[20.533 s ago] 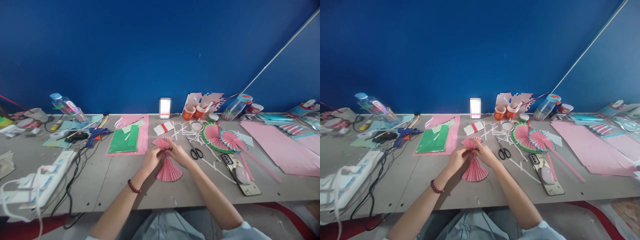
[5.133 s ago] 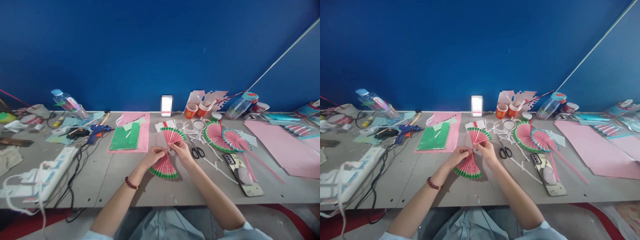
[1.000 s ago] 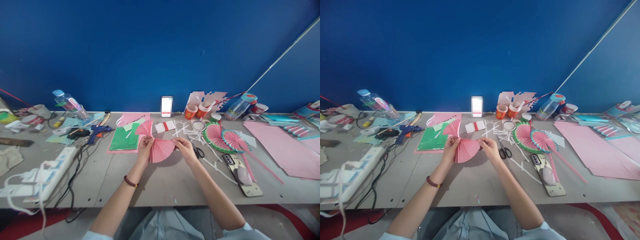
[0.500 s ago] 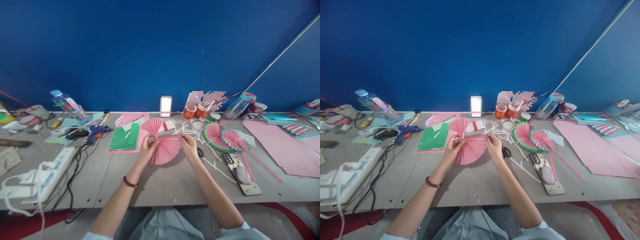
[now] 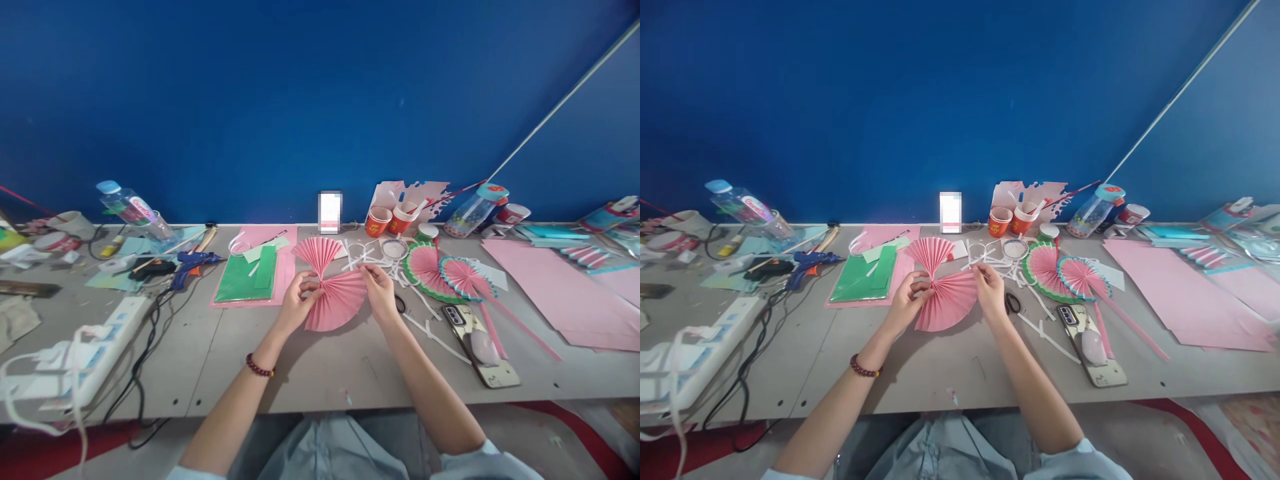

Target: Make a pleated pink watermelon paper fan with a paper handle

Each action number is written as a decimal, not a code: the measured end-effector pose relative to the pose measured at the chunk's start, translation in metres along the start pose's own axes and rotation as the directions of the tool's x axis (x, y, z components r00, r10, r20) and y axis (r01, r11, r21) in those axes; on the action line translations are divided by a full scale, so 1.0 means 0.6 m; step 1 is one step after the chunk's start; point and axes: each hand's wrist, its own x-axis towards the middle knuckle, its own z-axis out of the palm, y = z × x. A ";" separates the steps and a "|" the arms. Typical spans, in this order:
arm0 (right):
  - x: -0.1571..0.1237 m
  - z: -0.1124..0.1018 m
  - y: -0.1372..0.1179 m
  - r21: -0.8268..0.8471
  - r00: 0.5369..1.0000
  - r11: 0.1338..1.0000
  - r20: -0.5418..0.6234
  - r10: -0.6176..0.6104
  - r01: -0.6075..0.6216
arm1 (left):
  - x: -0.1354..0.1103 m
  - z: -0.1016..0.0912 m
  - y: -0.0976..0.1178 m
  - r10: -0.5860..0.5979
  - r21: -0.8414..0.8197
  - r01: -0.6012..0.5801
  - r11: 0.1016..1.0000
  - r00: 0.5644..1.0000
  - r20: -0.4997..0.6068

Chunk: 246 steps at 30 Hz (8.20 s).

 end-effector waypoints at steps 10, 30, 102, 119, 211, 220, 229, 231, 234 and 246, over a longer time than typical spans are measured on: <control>0.001 -0.001 -0.006 0.008 0.999 1.000 0.022 -0.028 0.028 | -0.003 0.001 -0.002 -0.031 -0.069 0.037 0.997 0.995 0.090; -0.003 0.005 -0.004 0.055 0.990 0.998 0.139 0.028 -0.036 | 0.004 0.009 -0.010 -0.028 -0.197 0.018 0.980 0.998 -0.047; -0.004 0.004 0.011 -0.030 0.995 1.000 0.097 -0.007 0.010 | 0.009 0.003 -0.004 -0.112 -0.229 0.050 0.972 0.958 -0.264; -0.002 0.002 0.022 -0.010 0.998 1.000 -0.057 0.010 -0.011 | 0.010 0.000 -0.010 -0.231 -0.354 0.091 0.931 0.897 -0.376; -0.049 0.040 0.008 0.230 0.851 0.887 0.451 0.267 -0.400 | -0.027 0.032 0.014 -0.210 0.098 0.187 0.978 0.903 0.374; -0.058 0.049 0.003 0.249 0.922 0.921 0.324 0.211 -0.298 | -0.032 0.056 0.006 -0.155 0.053 0.148 0.988 0.974 0.166; -0.049 0.041 0.005 0.287 0.948 0.919 0.246 0.202 -0.271 | -0.038 0.058 0.013 -0.181 0.047 0.175 0.983 0.957 0.227; -0.049 0.042 0.004 0.286 0.955 0.924 0.223 0.195 -0.256 | -0.039 0.056 0.011 -0.170 0.080 0.156 0.984 0.960 0.224; -0.050 0.045 0.002 0.282 0.961 0.928 0.203 0.189 -0.242 | -0.039 0.056 0.009 -0.167 0.127 0.143 0.982 0.964 0.209; -0.061 0.052 0.000 0.323 0.929 0.887 0.276 0.246 -0.331 | -0.029 0.051 0.010 -0.227 -0.103 0.255 0.961 0.947 0.227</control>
